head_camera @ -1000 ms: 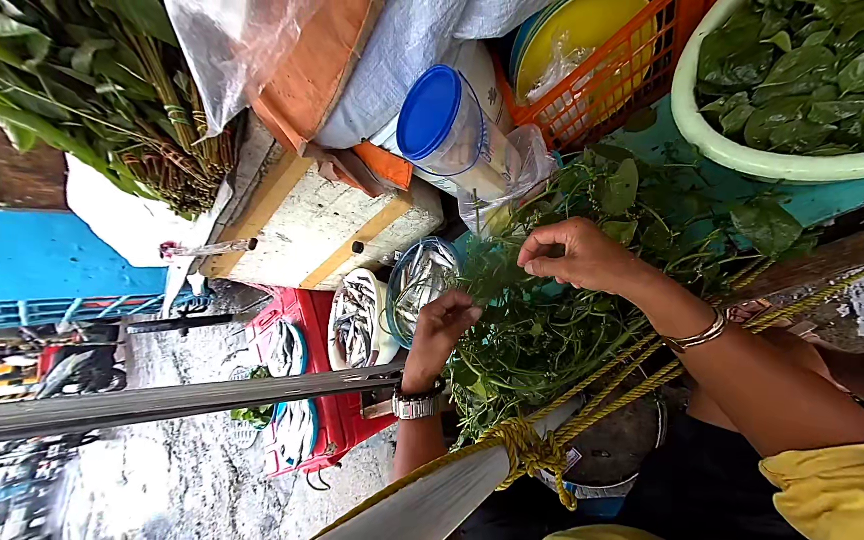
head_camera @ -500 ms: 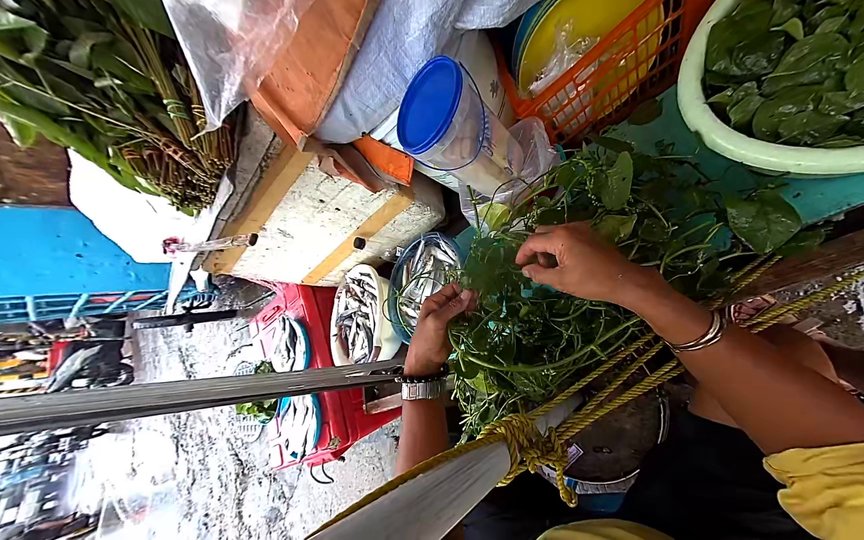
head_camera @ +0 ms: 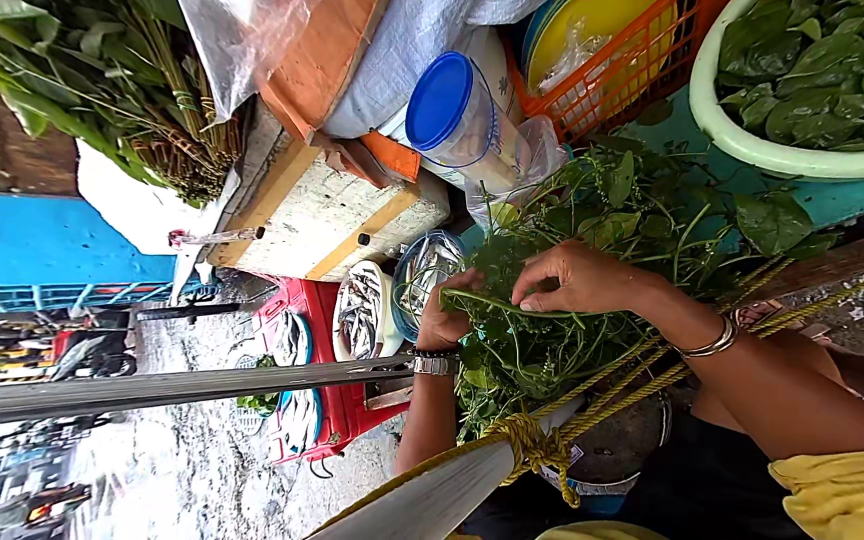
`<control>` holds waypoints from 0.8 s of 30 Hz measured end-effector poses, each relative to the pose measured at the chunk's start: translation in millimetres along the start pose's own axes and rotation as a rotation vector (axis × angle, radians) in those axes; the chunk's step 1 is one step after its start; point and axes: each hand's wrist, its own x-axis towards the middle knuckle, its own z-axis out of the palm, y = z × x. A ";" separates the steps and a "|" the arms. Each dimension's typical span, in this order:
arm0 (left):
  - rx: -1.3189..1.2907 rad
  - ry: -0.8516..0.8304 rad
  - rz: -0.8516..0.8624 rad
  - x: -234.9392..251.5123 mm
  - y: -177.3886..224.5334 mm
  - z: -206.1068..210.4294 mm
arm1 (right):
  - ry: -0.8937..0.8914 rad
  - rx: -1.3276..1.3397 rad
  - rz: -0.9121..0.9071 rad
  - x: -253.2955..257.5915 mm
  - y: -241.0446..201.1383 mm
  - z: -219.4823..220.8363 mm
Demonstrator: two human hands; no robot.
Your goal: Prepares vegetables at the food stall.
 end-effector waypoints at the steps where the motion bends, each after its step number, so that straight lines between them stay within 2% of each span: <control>1: -0.005 0.027 0.003 0.3 -1.2 3.1 | -0.036 -0.026 0.026 0.0 0.3 2.8; 4: -0.013 0.135 -0.015 1.3 -3.7 10.5 | -0.134 -0.144 0.185 4.7 -0.5 11.6; 6: -0.029 0.228 -0.014 -2.3 -5.3 17.9 | -0.170 -0.187 0.226 7.0 -2.3 13.5; 10: -0.103 0.185 0.031 -7.6 -12.7 11.9 | -0.183 -0.124 0.152 4.1 -5.4 10.0; 16: -0.190 0.216 0.060 -5.8 -18.8 11.7 | -0.360 -0.196 0.238 6.8 -10.8 19.2; 21: -0.202 0.218 0.062 2.4 -19.6 11.9 | -0.167 -0.157 0.096 6.6 2.8 21.9; 24: -0.114 0.278 0.074 -0.2 -17.2 19.5 | -0.129 -0.144 0.129 5.8 4.1 11.2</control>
